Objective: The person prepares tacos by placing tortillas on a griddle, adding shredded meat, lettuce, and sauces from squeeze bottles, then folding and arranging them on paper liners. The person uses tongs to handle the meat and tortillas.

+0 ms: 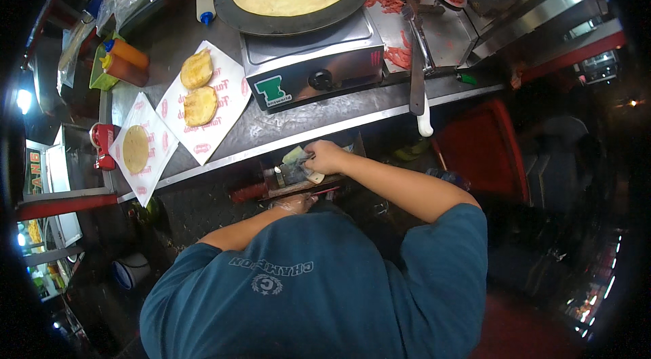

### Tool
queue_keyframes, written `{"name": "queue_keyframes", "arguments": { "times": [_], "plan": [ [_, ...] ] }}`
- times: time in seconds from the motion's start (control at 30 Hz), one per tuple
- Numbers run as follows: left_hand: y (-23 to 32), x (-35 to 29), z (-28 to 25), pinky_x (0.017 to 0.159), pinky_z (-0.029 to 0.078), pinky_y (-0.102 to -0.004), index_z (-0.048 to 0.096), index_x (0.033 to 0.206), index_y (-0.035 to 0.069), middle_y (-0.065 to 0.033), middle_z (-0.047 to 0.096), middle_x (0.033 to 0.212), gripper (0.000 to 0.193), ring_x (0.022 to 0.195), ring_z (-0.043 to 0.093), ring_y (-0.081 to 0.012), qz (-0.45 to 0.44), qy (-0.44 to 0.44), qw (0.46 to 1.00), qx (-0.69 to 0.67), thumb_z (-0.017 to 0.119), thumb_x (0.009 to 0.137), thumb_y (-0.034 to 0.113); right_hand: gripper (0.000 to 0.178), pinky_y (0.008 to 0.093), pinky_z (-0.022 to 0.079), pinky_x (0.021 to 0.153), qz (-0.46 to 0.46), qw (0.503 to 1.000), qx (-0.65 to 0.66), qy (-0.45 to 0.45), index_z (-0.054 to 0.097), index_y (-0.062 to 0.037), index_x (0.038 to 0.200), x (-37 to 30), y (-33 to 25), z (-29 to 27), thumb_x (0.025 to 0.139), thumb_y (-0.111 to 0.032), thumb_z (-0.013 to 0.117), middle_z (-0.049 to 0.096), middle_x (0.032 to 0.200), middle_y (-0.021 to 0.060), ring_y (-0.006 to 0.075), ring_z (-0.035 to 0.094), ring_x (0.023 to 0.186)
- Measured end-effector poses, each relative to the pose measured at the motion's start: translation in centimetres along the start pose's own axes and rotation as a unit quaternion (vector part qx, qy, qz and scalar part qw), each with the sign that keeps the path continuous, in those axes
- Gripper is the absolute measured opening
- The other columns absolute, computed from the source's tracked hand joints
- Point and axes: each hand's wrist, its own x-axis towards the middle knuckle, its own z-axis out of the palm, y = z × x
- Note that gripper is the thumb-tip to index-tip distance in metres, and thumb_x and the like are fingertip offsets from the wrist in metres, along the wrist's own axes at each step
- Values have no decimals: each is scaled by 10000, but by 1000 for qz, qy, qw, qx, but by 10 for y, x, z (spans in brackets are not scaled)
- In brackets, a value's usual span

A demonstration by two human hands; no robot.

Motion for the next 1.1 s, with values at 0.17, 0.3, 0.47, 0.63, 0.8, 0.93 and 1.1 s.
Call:
{"name": "queue_keyframes", "arguments": {
  "times": [0.17,0.3,0.47,0.63,0.8,0.93,1.1],
  "plan": [
    [-9,6,4,1125,455,-487,641,1419,84,-200,660,1412,518,1321,608,-392,1,21,1000,-20,592,1038,431,808,487,500,1079,59,995,-82,-21,590,80,1391,-13,-8,-10,967,-603,675,654,1319,339,463,636,1250],
    [-16,17,-13,1121,458,-481,646,1413,78,-201,662,1413,517,1316,615,-384,7,52,999,-12,581,1045,434,349,506,532,946,-287,939,-67,177,656,14,1166,-84,-43,-21,987,-285,689,670,1112,222,424,647,1100],
    [-19,33,-57,1063,497,-475,668,1364,99,-196,688,1372,500,1244,666,-373,-57,54,996,34,496,1072,466,138,436,575,828,-345,924,33,161,718,-27,1024,-90,-57,-12,976,-154,696,712,1005,141,348,695,952],
    [-11,34,-99,1079,499,-469,605,1457,129,-207,639,1443,532,1322,621,-377,-86,-59,994,27,564,1026,438,137,410,579,837,-355,920,135,94,748,-14,1029,-64,-87,-6,982,-134,703,742,1010,148,335,721,936],
    [23,-126,-254,1182,421,-447,424,1628,138,-161,606,1515,680,1400,574,-322,74,-155,985,21,640,1032,384,137,339,573,807,-327,923,200,33,776,-4,1060,-60,-121,-2,977,-103,731,764,984,123,244,736,878],
    [-106,-198,-370,1039,500,-434,629,1318,-11,-135,675,1253,462,1173,645,-273,310,371,766,-423,689,1021,337,124,290,549,689,-267,933,242,5,781,-1,1030,-31,-145,18,993,-106,726,755,927,94,152,699,746],
    [-209,-148,-498,1030,516,-435,513,1366,-15,-159,659,1225,745,1120,650,-318,-16,881,473,18,864,884,431,134,259,529,655,-303,924,225,60,759,23,1011,44,-243,37,1007,-105,718,717,855,79,118,672,699]
  ]
}}
